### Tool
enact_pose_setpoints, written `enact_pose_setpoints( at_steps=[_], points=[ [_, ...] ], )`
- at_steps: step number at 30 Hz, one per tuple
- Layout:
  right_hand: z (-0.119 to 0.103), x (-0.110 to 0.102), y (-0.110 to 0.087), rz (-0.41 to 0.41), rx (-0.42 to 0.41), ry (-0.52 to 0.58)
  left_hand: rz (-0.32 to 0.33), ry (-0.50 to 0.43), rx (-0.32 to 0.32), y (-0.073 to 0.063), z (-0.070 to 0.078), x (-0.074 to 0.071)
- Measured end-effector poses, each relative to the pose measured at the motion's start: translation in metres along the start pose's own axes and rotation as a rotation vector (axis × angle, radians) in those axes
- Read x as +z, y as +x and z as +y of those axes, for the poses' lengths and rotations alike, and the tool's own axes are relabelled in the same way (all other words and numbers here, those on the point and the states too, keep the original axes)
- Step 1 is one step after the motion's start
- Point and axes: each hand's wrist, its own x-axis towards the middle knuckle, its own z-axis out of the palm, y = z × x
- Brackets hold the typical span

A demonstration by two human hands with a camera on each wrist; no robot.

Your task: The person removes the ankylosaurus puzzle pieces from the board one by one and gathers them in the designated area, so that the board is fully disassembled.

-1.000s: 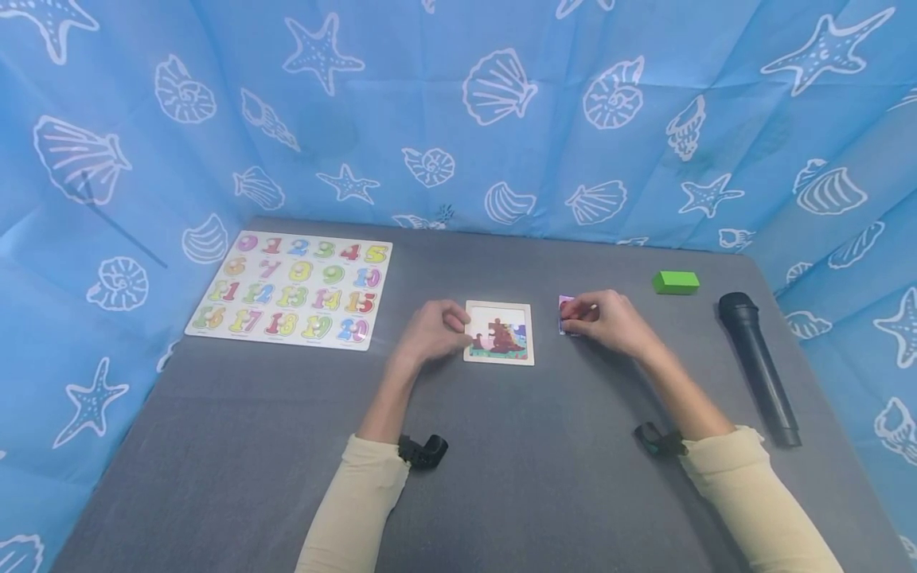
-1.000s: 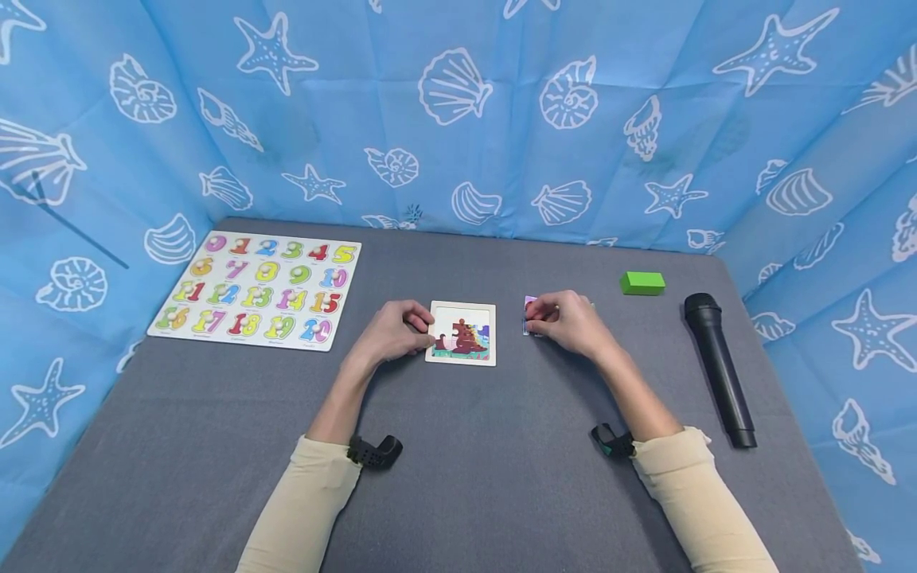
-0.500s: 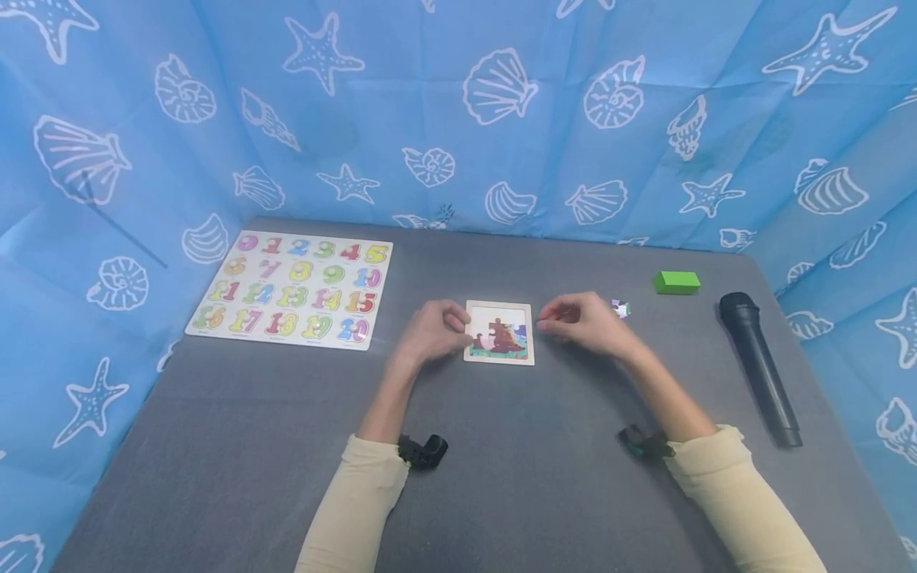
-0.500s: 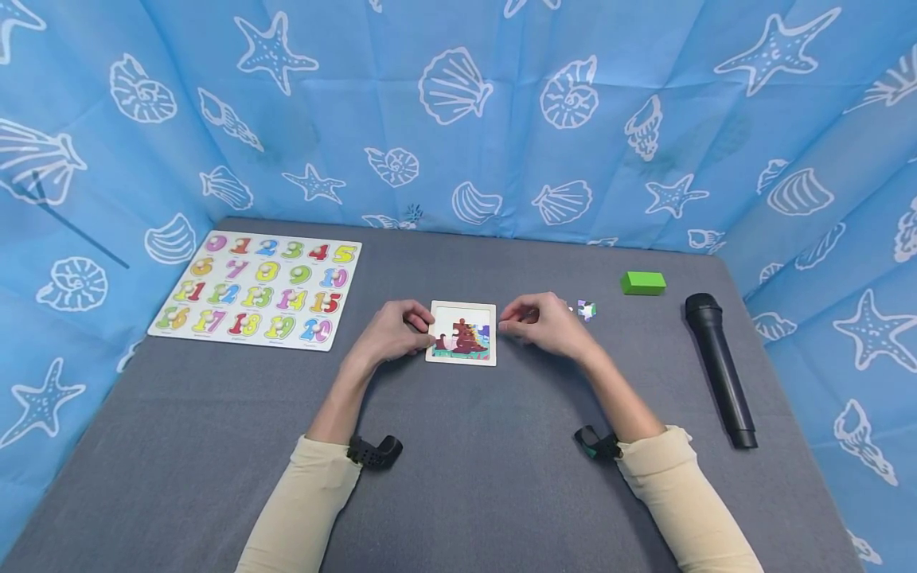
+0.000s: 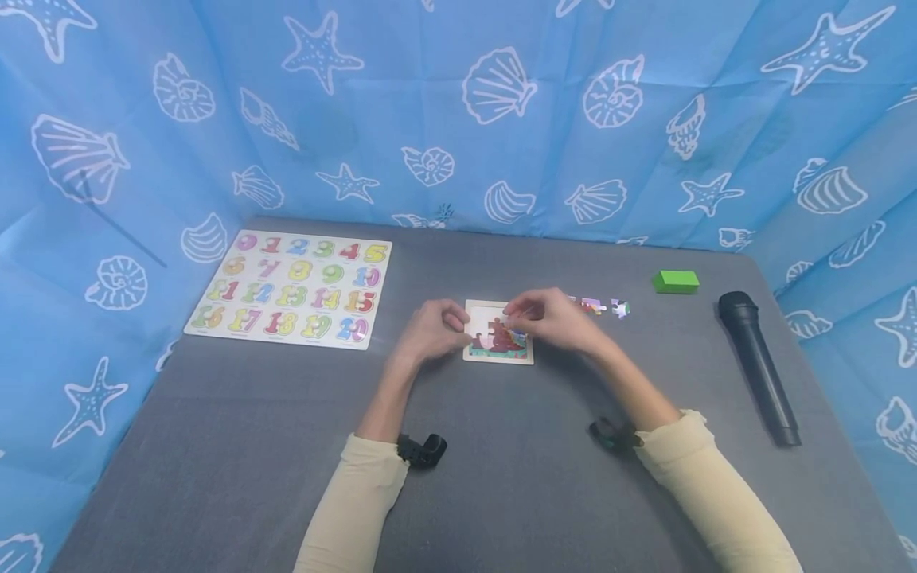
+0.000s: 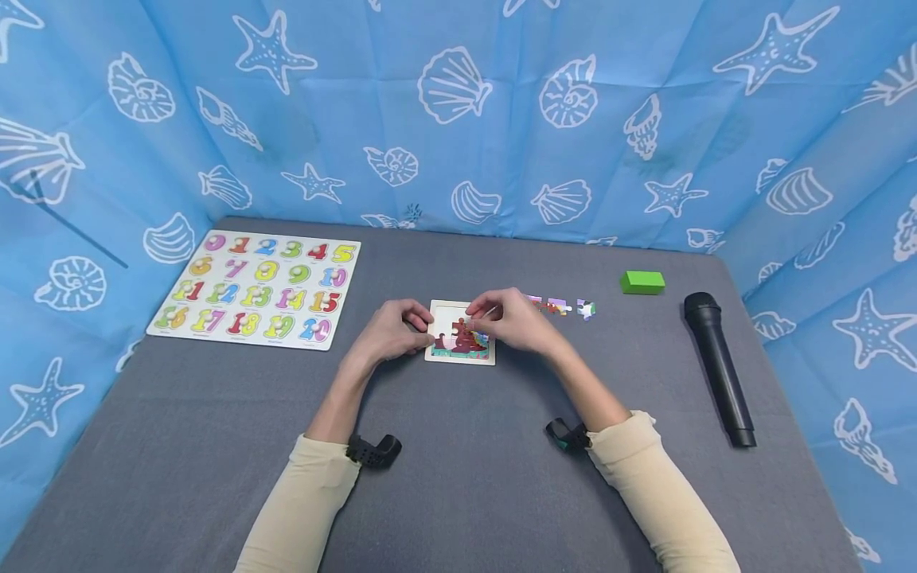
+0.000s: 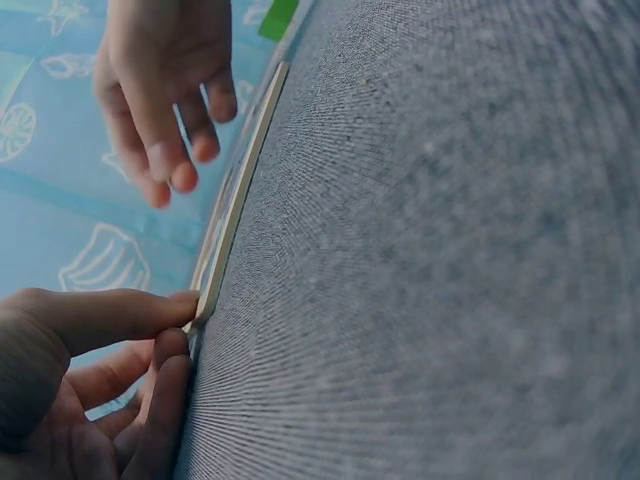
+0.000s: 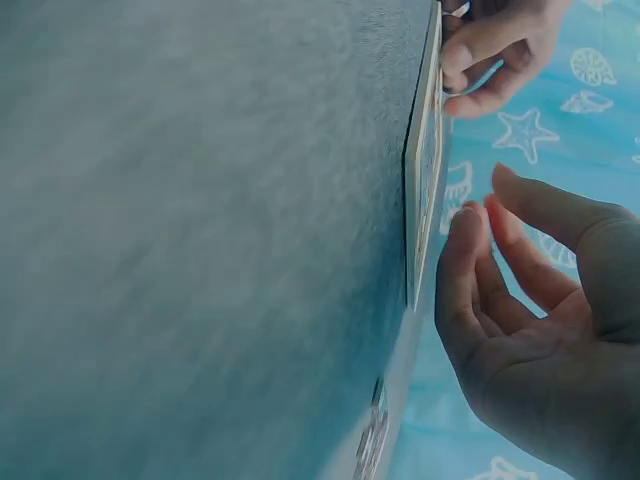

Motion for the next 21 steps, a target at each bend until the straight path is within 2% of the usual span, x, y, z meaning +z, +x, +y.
enact_pose_setpoints(
  at_steps=[4, 13, 21],
  points=[
    [-0.005, 0.006, 0.007, -0.033, 0.017, -0.033, -0.002, -0.001, 0.0, 0.001, 0.0, 0.0],
    [-0.014, 0.013, 0.016, -0.029, 0.066, -0.189, -0.008, -0.004, -0.001, 0.0, -0.001, -0.001],
    [-0.016, 0.013, 0.02, -0.053, 0.106, -0.215, -0.009, -0.012, -0.001, 0.001, 0.0, -0.001]
  ],
)
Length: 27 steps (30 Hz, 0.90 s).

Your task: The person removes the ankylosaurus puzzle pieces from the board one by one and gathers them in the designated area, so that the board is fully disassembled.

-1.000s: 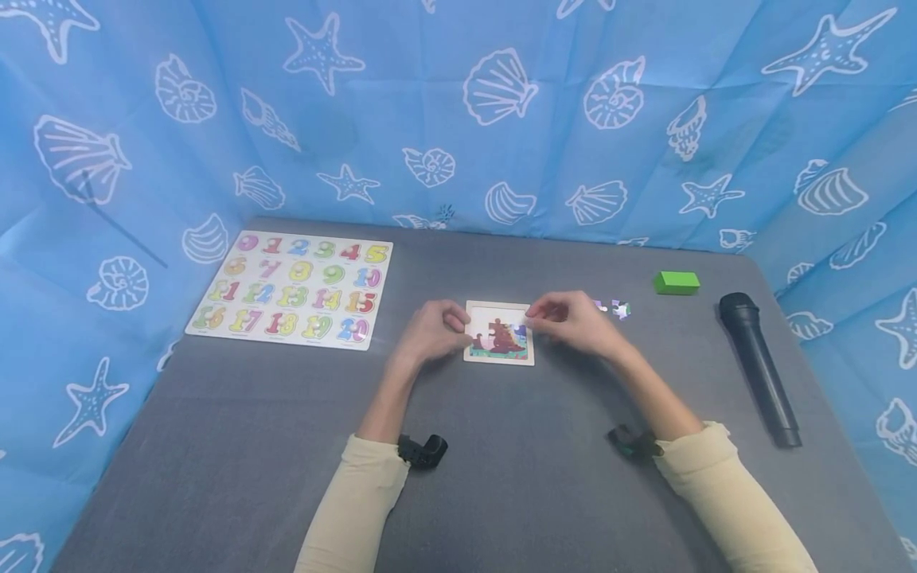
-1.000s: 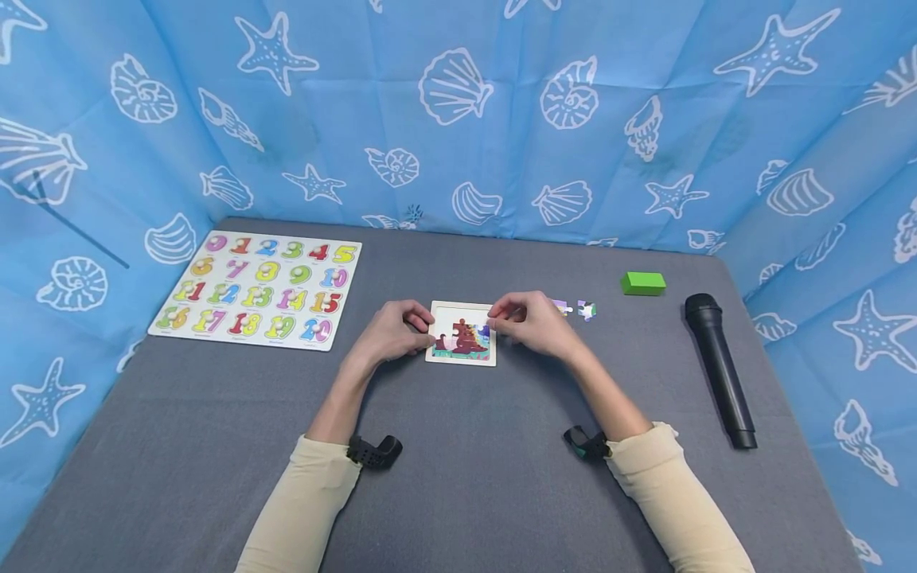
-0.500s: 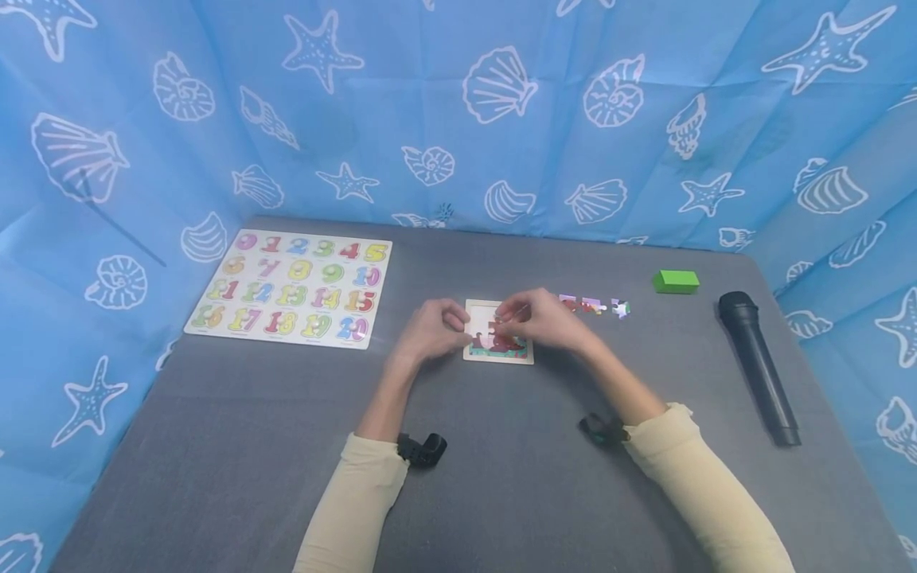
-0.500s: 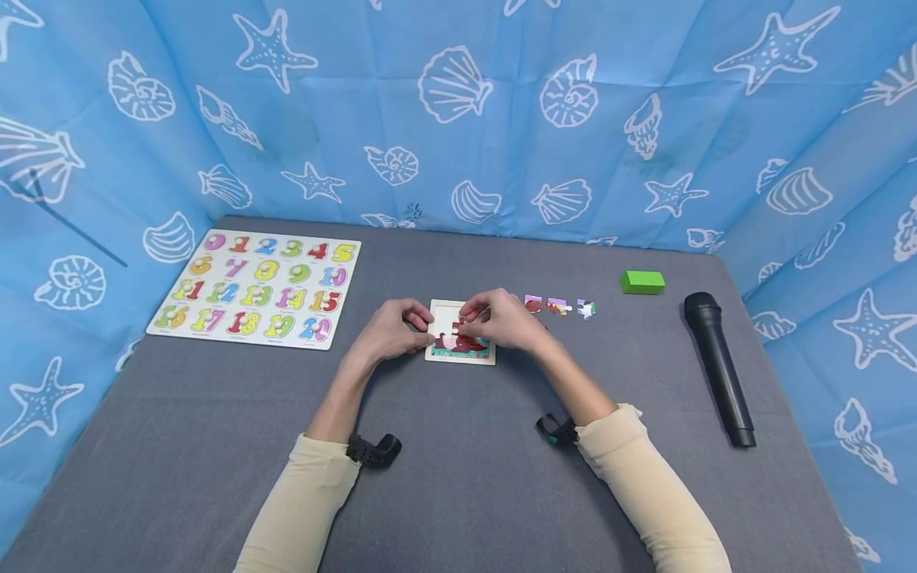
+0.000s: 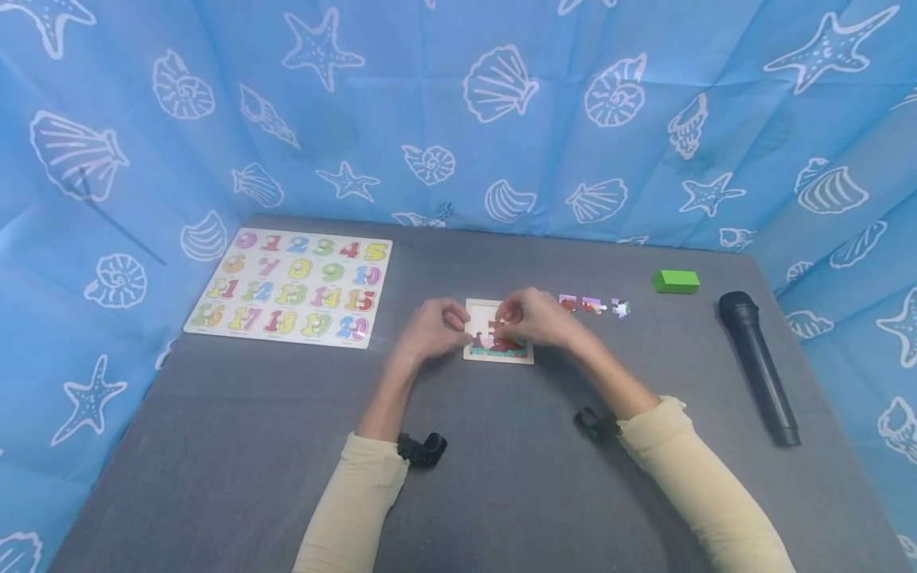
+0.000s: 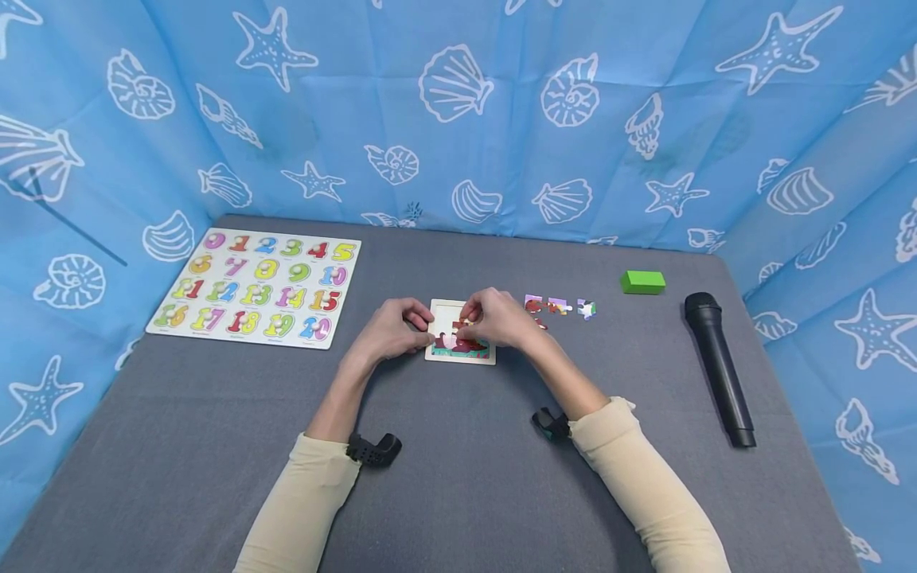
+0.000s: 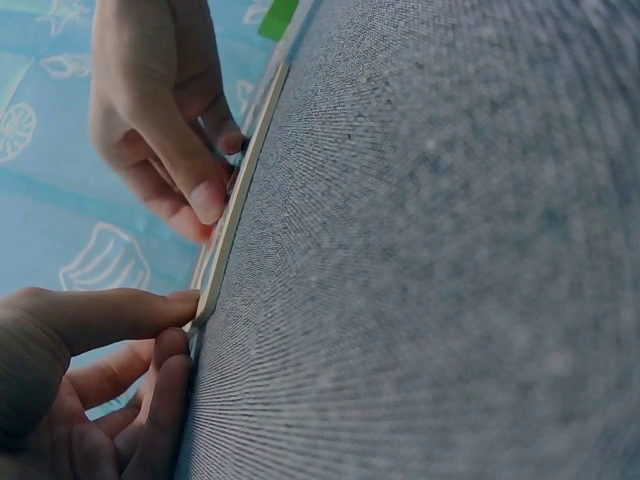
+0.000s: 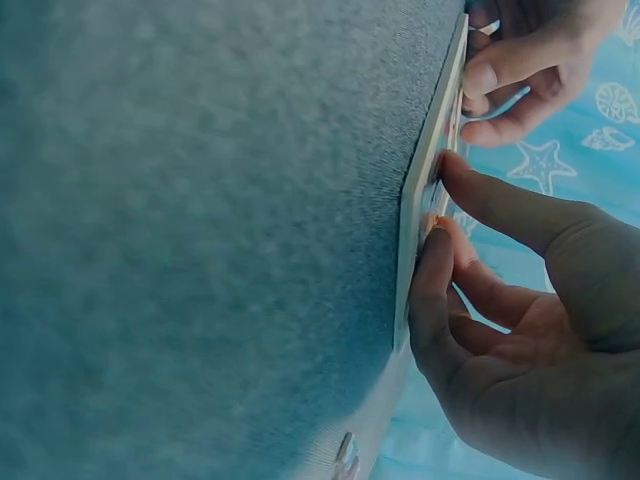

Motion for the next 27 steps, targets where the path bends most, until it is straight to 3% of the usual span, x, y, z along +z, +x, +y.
enact_pose_setpoints(
  at_steps=[14, 27],
  points=[
    [-0.0023, -0.0016, 0.0022, -0.04, 0.029, -0.025, 0.0, 0.005, -0.004, 0.0005, 0.0001, 0.0002],
    [0.006, -0.0026, -0.0043, -0.019, -0.057, 0.046, 0.002, 0.006, -0.001, 0.0018, -0.0008, 0.0005]
  ],
)
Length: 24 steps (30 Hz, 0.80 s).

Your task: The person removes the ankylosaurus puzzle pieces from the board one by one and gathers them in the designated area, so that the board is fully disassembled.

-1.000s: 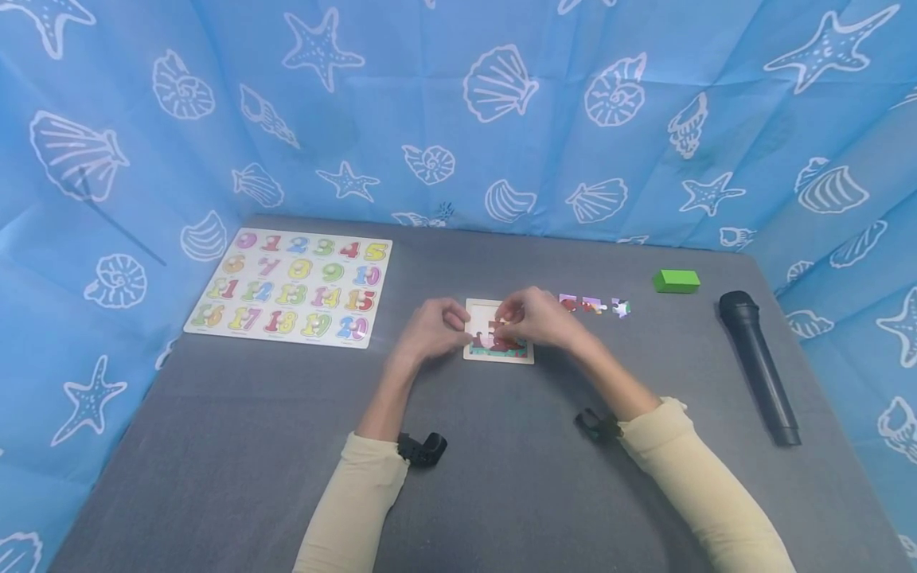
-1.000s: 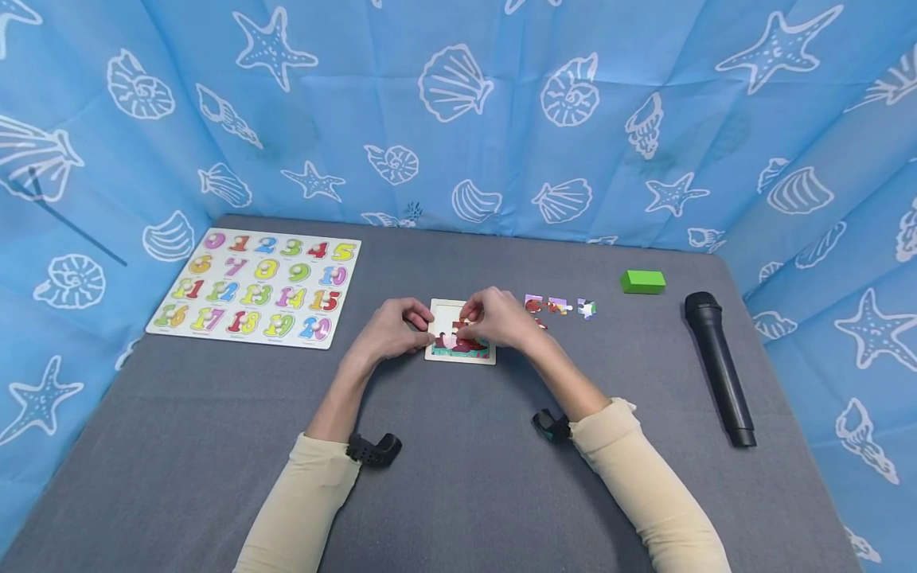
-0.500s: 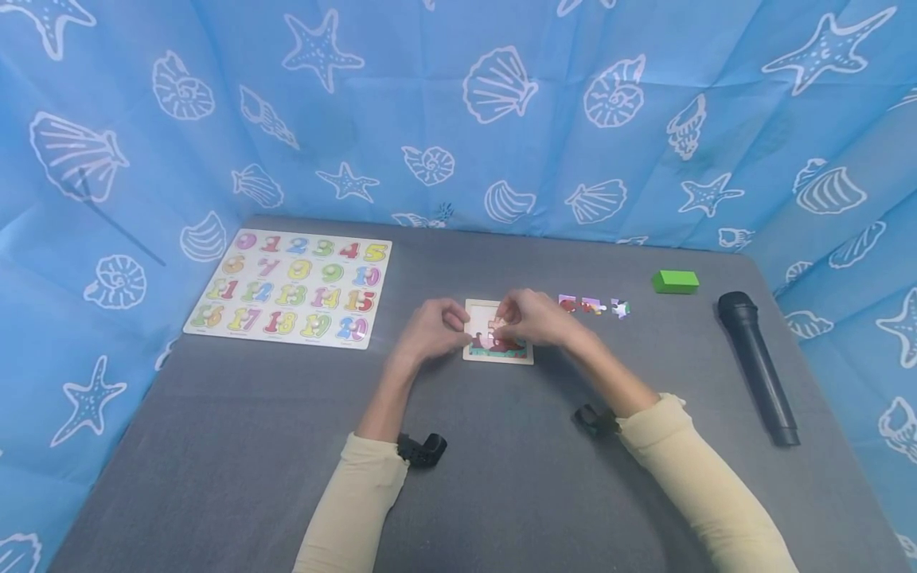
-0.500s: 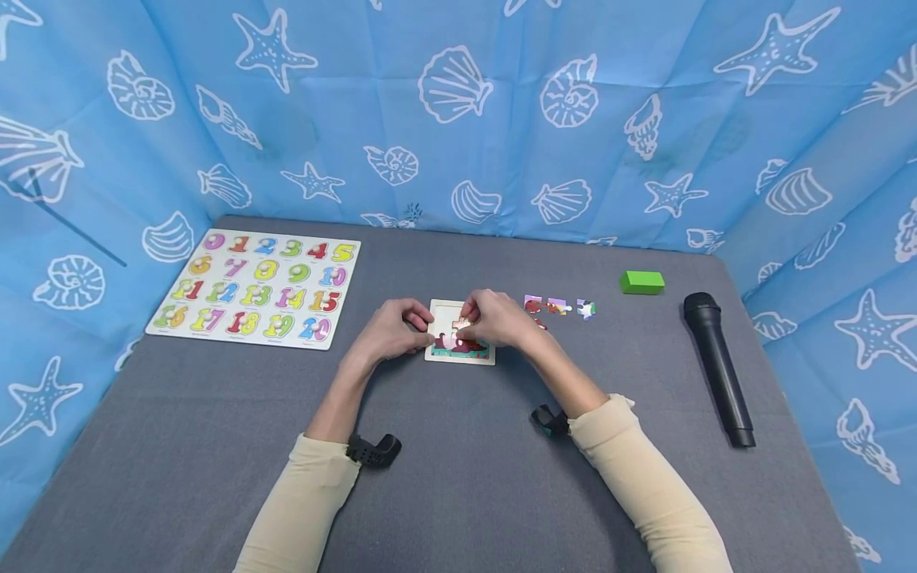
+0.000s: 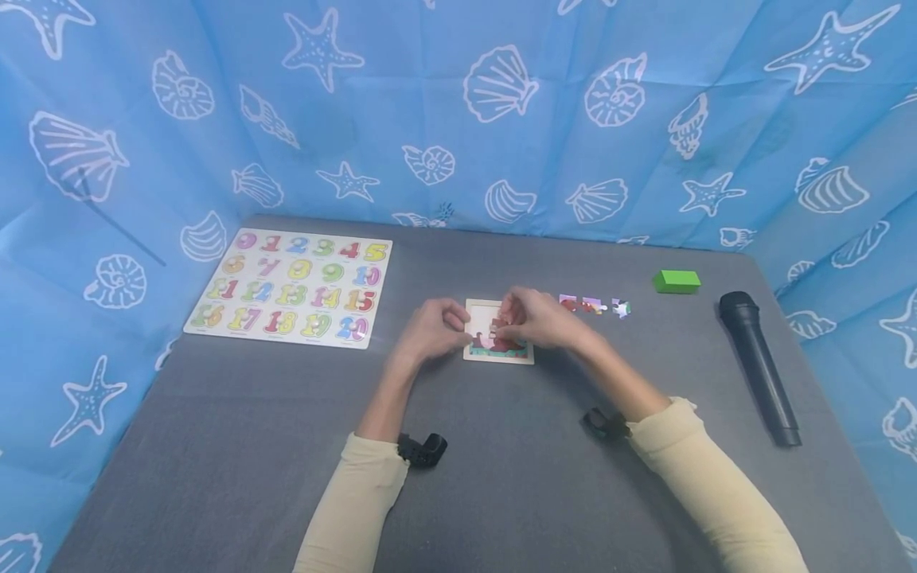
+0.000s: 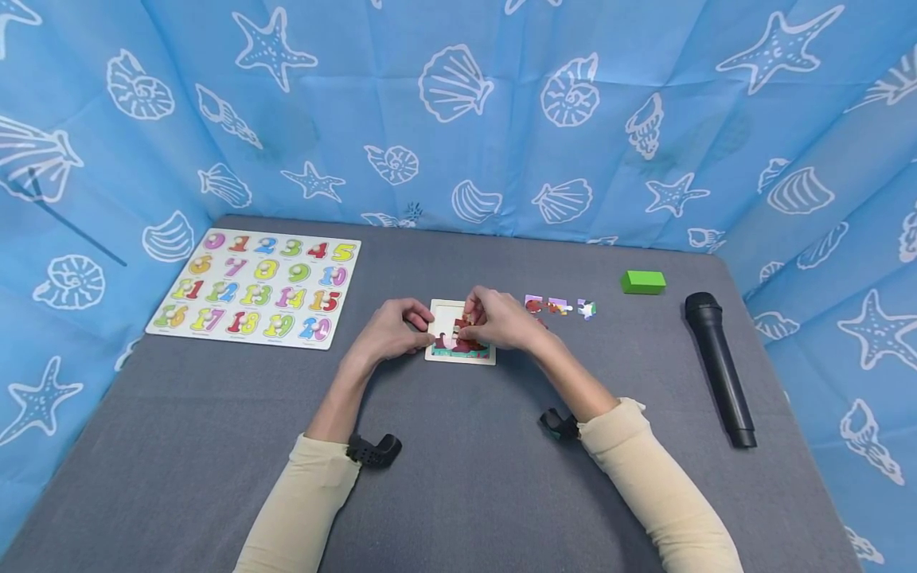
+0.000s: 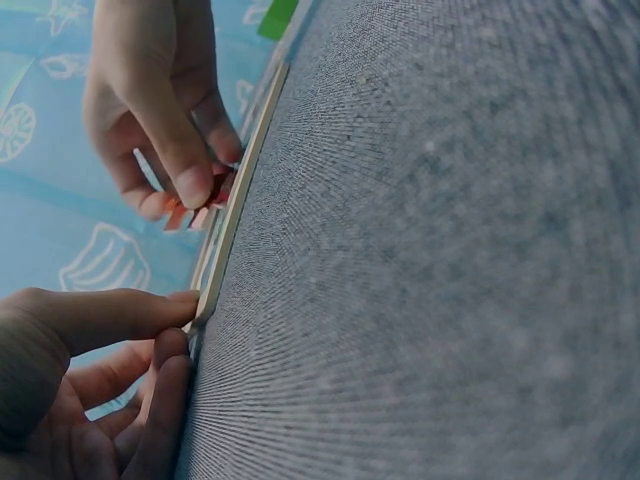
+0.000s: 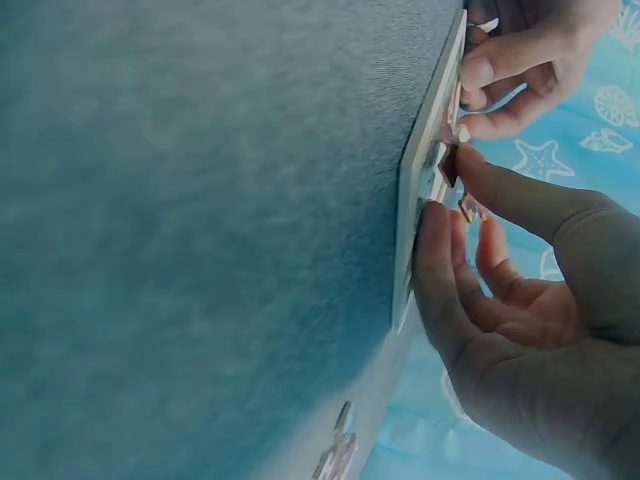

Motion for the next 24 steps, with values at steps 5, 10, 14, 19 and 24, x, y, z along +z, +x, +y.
enact_pose_setpoints(
  at_steps=[5, 10, 14, 19, 24],
  points=[
    [0.01, -0.001, -0.003, -0.003, -0.07, 0.128, 0.001, 0.001, 0.001, 0.0, 0.001, 0.0],
    [0.017, -0.003, -0.006, -0.023, -0.105, 0.281, 0.007, 0.002, -0.007, 0.0, 0.001, 0.0],
    [0.019, -0.006, -0.01, -0.026, -0.082, 0.322, 0.009, 0.003, -0.007, 0.0, 0.001, 0.0],
    [0.022, -0.013, -0.021, -0.016, -0.051, 0.327, 0.0, 0.0, -0.004, 0.0, 0.0, 0.0],
    [0.029, -0.023, -0.036, -0.018, -0.042, 0.39, -0.003, -0.001, 0.004, 0.001, 0.0, 0.0]
  ],
)
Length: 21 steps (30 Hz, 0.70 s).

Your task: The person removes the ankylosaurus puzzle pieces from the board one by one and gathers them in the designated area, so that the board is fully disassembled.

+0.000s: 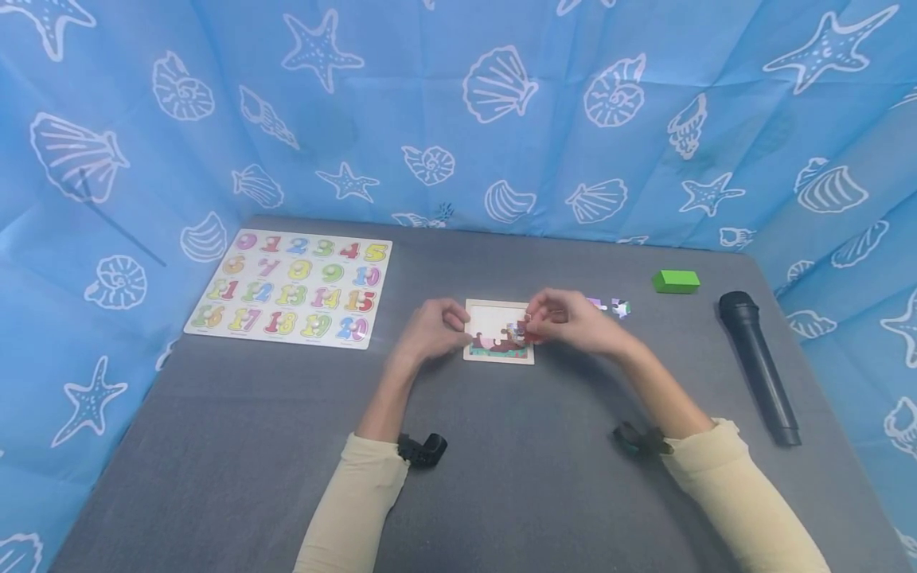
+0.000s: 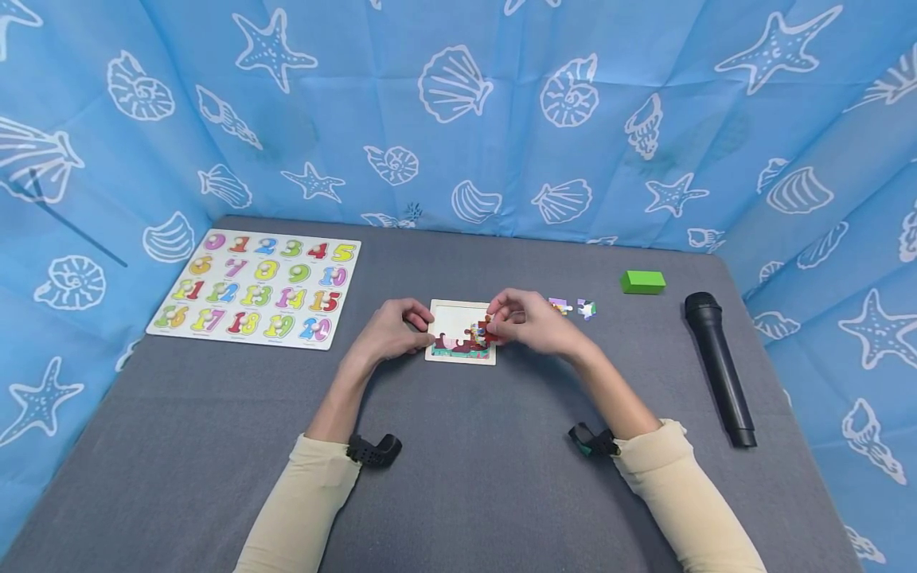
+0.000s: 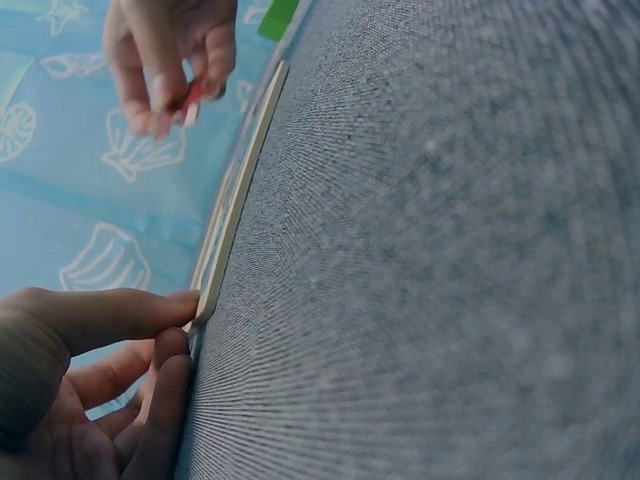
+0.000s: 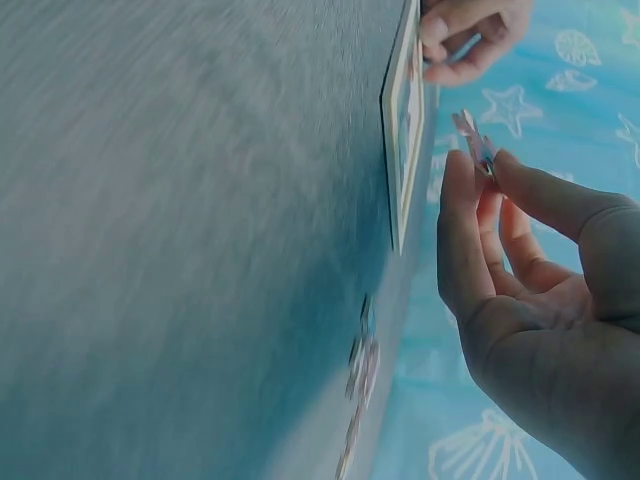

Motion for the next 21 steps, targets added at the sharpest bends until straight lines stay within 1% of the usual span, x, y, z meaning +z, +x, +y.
enact_pose_setpoints(
  at_steps=[3, 6, 12, 16, 21],
  points=[
    [0.004, -0.009, -0.008, 0.008, 0.026, 0.043, 0.002, 0.002, 0.003, 0.0, -0.001, 0.0],
    [0.007, -0.018, -0.018, 0.029, 0.045, 0.048, 0.0, 0.001, 0.005, 0.0, -0.001, 0.0],
    [0.016, -0.037, -0.036, 0.11, 0.067, 0.004, -0.006, -0.004, 0.01, 0.0, -0.002, 0.0],
    [0.022, -0.047, -0.044, 0.166, 0.079, -0.039, -0.007, -0.011, 0.011, -0.001, -0.001, 0.0],
    [0.031, -0.056, -0.049, 0.184, 0.107, -0.07, -0.005, -0.013, 0.008, -0.001, -0.001, 0.0]
  ],
)
